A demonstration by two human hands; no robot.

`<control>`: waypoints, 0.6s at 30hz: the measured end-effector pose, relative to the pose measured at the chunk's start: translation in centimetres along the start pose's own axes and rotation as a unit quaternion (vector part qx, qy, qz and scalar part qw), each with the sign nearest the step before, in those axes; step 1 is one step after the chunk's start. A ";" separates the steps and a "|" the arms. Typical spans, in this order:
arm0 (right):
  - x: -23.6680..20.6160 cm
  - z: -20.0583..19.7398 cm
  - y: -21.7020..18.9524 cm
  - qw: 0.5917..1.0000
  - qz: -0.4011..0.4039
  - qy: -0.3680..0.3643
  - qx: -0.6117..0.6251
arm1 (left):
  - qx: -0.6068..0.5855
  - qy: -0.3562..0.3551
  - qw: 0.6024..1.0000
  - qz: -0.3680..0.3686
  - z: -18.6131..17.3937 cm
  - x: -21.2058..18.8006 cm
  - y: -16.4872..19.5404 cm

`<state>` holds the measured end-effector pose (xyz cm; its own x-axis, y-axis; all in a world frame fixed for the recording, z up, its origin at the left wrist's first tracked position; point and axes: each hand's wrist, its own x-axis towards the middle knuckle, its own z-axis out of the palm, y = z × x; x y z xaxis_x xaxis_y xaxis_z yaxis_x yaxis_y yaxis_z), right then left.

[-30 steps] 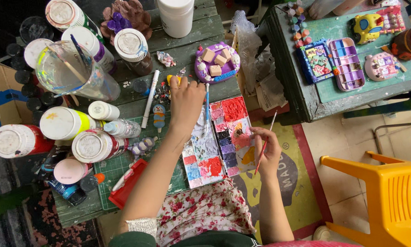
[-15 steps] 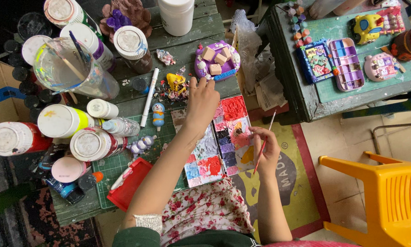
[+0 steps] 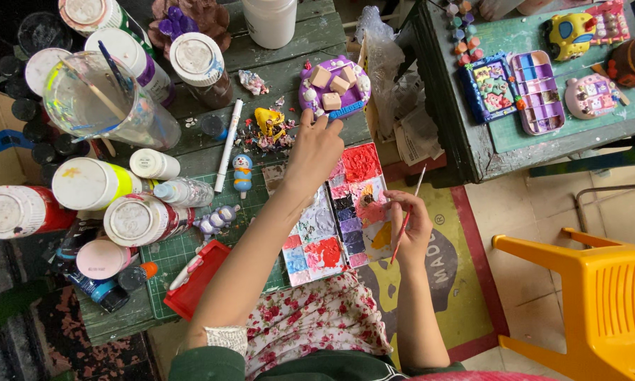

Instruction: The person paints a small white figurine with red paint using a fine brush, rotating the object to apply color to multiple sides. They then dip the brush into a palette to load more paint and continue detailing the figurine.

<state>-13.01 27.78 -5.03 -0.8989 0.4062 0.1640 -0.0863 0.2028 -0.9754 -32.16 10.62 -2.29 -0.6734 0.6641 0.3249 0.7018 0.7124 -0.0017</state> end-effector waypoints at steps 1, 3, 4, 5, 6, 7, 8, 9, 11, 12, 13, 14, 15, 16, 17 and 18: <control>0.1 0.0 0.0 1.000 0.001 0.000 0.002 | -0.030 -0.009 0.999 -0.005 -0.2 -0.1 -0.4; 0.1 0.1 -0.1 1.000 0.004 0.001 0.005 | -0.091 -0.027 0.995 -0.013 -0.9 -0.7 -1.3; 0.0 0.1 -0.2 1.000 0.007 0.001 0.011 | -0.092 -0.019 0.995 -0.019 -1.4 -1.1 -1.6; 0.0 0.1 -0.2 1.000 0.010 0.000 0.016 | -0.093 -0.012 0.995 -0.025 -1.7 -1.6 -1.9; 0.0 0.2 -0.2 1.000 0.014 -0.001 0.022 | -0.095 -0.005 0.995 -0.032 -2.0 -2.0 -2.1; -0.1 0.1 -0.3 1.000 0.010 -0.001 0.021 | -0.109 -0.018 0.993 -0.039 -2.3 -2.5 -2.3; -0.1 0.1 -0.3 1.000 0.006 -0.003 0.021 | -0.123 -0.029 0.991 -0.047 -2.5 -2.8 -2.6; 0.0 0.2 -0.2 1.000 0.001 -0.004 0.022 | -0.135 -0.040 0.988 -0.055 -2.5 -3.1 -2.8; 0.0 0.2 -0.2 1.000 0.009 -0.002 0.024 | -0.143 -0.027 0.987 -0.062 -2.3 -3.2 -2.9; 0.0 0.2 -0.3 1.000 0.012 -0.001 0.025 | -0.146 -0.020 0.987 -0.066 -2.1 -3.2 -2.8; 0.0 0.2 -0.2 1.000 0.008 -0.003 0.021 | -0.139 -0.011 0.988 -0.068 -1.9 -3.1 -2.7; 0.0 0.2 -0.2 1.000 0.004 -0.004 0.017 | -0.131 -0.003 0.989 -0.069 -1.6 -2.9 -2.4; 0.0 0.1 -0.3 1.000 0.001 -0.004 0.013 | -0.124 0.006 0.990 -0.070 -1.4 -2.7 -2.1; 0.1 0.1 -0.2 1.000 -0.001 -0.004 0.012 | -0.143 -0.006 0.987 -0.078 -1.2 -2.5 -2.0; 0.1 0.2 -0.2 1.000 -0.001 -0.004 0.011 | -0.162 -0.018 0.983 -0.086 -1.0 -2.3 -1.9; 0.1 0.1 -0.1 1.000 -0.002 -0.004 0.009 | -0.182 -0.030 0.978 -0.094 -0.7 -2.2 -1.8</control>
<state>-13.10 27.66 -4.91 -0.9017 0.3991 0.1664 -0.0974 0.1875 -0.9774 -31.78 7.75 -2.29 -0.8029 0.5495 0.2310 0.5937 0.7025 0.3925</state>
